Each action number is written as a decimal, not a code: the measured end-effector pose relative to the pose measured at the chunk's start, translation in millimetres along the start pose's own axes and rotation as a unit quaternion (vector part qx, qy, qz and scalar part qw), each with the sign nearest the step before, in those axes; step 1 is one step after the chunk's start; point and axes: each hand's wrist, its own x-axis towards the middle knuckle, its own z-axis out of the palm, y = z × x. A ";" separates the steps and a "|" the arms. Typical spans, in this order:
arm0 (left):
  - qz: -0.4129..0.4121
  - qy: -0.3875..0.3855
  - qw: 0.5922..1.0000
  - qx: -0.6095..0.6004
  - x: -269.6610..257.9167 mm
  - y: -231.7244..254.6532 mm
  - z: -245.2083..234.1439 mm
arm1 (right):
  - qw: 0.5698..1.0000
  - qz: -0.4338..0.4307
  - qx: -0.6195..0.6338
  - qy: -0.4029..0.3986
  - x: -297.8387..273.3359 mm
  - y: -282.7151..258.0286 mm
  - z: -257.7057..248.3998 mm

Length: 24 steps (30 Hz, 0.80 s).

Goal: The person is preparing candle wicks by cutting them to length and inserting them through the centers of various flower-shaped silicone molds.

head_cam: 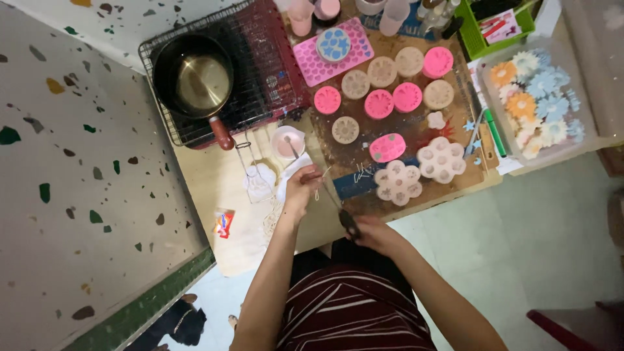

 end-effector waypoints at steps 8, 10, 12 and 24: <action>-0.038 -0.037 0.999 0.005 9.6 -9.5 20.5 | 0.926 -0.146 -0.290 0.190 -77.0 -17.4 30.8; -0.018 -0.060 0.998 -0.004 9.6 -11.7 28.7 | 0.865 -0.145 -0.409 0.253 -86.4 -29.0 43.5; -0.043 -0.062 0.997 0.015 11.2 -11.0 36.2 | 0.870 -0.128 -0.400 0.257 -82.1 -24.3 40.7; -0.021 -0.063 0.991 0.115 23.3 -34.8 51.5 | 0.874 -0.104 -0.386 0.275 -74.4 -0.2 8.8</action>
